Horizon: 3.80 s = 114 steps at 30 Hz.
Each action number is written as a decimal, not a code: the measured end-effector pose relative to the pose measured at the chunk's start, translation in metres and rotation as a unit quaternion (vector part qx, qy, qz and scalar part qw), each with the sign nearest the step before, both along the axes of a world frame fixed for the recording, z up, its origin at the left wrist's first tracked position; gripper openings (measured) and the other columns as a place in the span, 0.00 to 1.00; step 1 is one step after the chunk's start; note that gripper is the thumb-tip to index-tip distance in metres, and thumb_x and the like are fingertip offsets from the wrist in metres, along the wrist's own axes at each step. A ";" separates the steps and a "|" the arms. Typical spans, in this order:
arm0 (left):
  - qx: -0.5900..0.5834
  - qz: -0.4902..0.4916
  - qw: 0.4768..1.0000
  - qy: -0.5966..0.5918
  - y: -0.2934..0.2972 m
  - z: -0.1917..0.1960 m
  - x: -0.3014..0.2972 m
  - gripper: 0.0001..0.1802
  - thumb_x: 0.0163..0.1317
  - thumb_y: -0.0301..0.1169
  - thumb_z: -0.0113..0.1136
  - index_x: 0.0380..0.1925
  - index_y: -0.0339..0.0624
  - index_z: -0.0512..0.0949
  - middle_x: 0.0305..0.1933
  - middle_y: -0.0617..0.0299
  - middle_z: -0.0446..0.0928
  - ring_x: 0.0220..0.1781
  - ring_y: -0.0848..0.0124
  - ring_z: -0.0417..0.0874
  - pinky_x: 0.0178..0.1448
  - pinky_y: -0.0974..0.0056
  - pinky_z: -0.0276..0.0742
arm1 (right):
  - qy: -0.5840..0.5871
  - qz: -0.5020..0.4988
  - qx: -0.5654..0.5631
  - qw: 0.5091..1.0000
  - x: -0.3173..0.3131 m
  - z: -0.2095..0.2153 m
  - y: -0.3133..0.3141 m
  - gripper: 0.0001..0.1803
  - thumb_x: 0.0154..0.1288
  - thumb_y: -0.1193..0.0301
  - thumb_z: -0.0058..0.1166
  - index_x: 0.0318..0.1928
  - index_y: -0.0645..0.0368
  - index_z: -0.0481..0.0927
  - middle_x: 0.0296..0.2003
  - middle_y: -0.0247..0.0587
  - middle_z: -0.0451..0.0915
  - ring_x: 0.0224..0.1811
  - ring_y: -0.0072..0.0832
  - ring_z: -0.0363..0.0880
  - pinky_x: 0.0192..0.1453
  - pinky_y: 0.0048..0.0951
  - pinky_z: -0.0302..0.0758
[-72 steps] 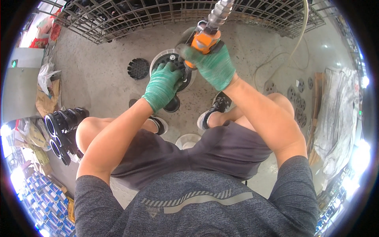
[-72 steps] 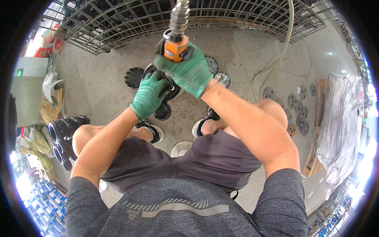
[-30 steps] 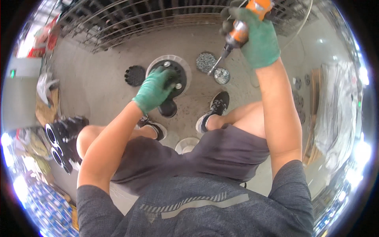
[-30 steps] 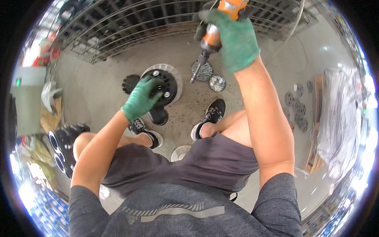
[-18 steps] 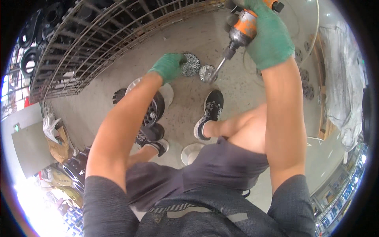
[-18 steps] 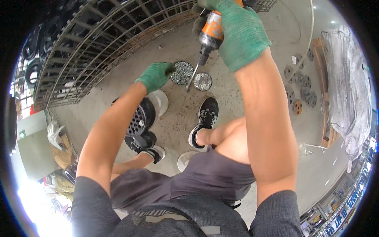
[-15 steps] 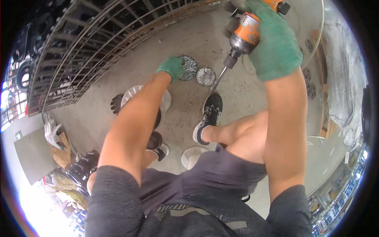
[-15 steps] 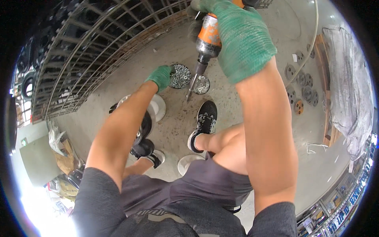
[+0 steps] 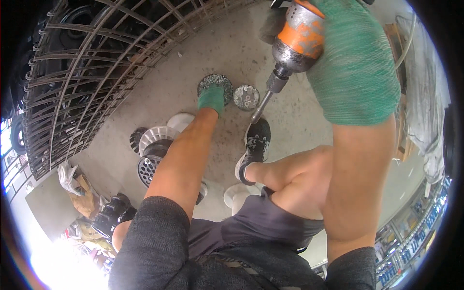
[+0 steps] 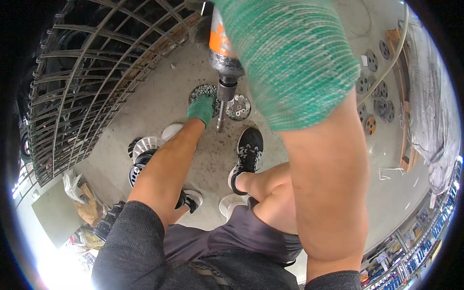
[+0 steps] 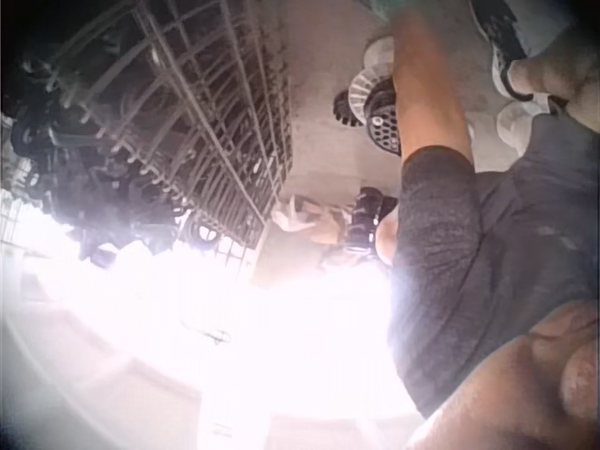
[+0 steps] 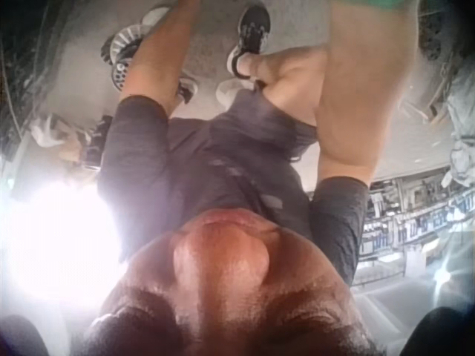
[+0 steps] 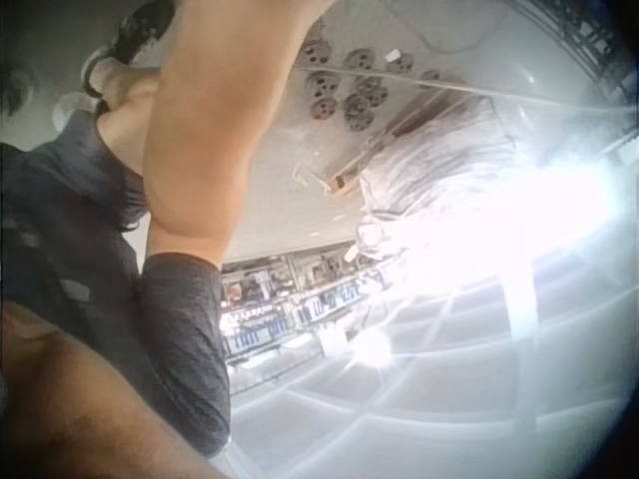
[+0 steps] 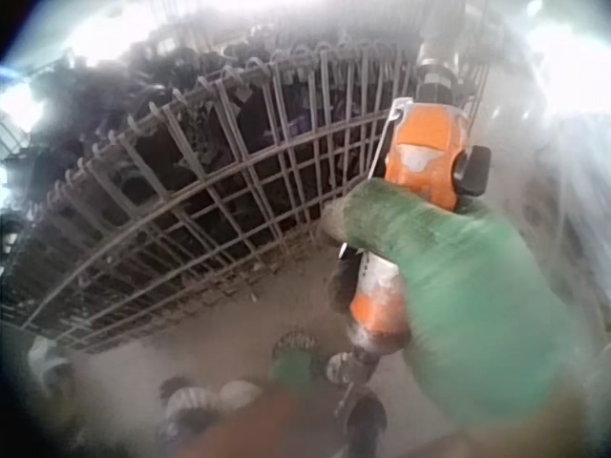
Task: The person attaches a plastic mesh plate onto a circular mechanical body using an air screwdriver, places small fasteners into the holes, and fastens them to secure the subassembly together.
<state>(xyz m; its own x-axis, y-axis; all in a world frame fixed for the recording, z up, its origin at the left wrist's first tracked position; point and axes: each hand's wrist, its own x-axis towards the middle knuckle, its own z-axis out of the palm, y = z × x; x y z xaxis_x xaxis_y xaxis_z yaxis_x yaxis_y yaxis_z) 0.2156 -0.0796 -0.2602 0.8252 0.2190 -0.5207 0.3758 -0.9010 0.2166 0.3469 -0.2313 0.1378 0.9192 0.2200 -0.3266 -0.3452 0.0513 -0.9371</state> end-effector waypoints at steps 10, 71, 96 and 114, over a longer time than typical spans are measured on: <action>-0.056 0.109 0.993 0.001 0.013 0.001 0.000 0.18 0.72 0.35 0.48 0.53 0.44 0.84 0.59 0.47 0.82 0.60 0.54 0.84 0.63 0.52 0.80 | -0.010 0.009 0.005 1.000 0.002 0.000 -0.006 0.11 0.65 0.70 0.62 0.42 0.67 0.81 0.28 0.41 0.81 0.27 0.29 0.81 0.28 0.31 0.77; -0.576 0.455 0.551 -0.396 0.016 0.383 -0.149 0.11 0.72 0.30 0.61 0.51 0.40 0.78 0.47 0.58 0.83 0.47 0.65 0.86 0.55 0.55 0.85 | -0.249 0.368 0.032 0.895 -0.146 -0.023 0.071 0.21 0.57 0.76 0.66 0.52 0.59 0.81 0.42 0.46 0.84 0.41 0.30 0.83 0.49 0.30 0.79; -0.197 0.218 0.858 -0.422 0.026 0.413 -0.235 0.12 0.67 0.21 0.63 0.50 0.36 0.80 0.42 0.63 0.83 0.42 0.78 0.82 0.51 0.69 0.81 | -0.088 0.553 0.021 0.828 -0.167 0.017 0.063 0.18 0.60 0.67 0.75 0.47 0.60 0.84 0.37 0.34 0.86 0.37 0.19 0.80 0.41 0.26 0.79; -0.466 0.420 0.662 -0.411 0.013 0.343 -0.288 0.16 0.75 0.38 0.58 0.50 0.35 0.77 0.43 0.59 0.82 0.41 0.70 0.84 0.51 0.62 0.82 | -0.015 0.352 0.309 0.884 -0.171 0.021 0.088 0.14 0.62 0.65 0.63 0.45 0.59 0.81 0.30 0.37 0.82 0.32 0.30 0.84 0.36 0.32 0.81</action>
<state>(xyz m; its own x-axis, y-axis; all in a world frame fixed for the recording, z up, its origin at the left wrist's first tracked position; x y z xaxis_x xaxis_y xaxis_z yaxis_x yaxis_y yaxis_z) -0.0725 -0.0670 0.0826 0.7043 0.6802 -0.2032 0.0693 0.2189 0.9733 0.1759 -0.1432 0.1592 0.4902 0.8681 0.0778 -0.4703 0.3386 -0.8150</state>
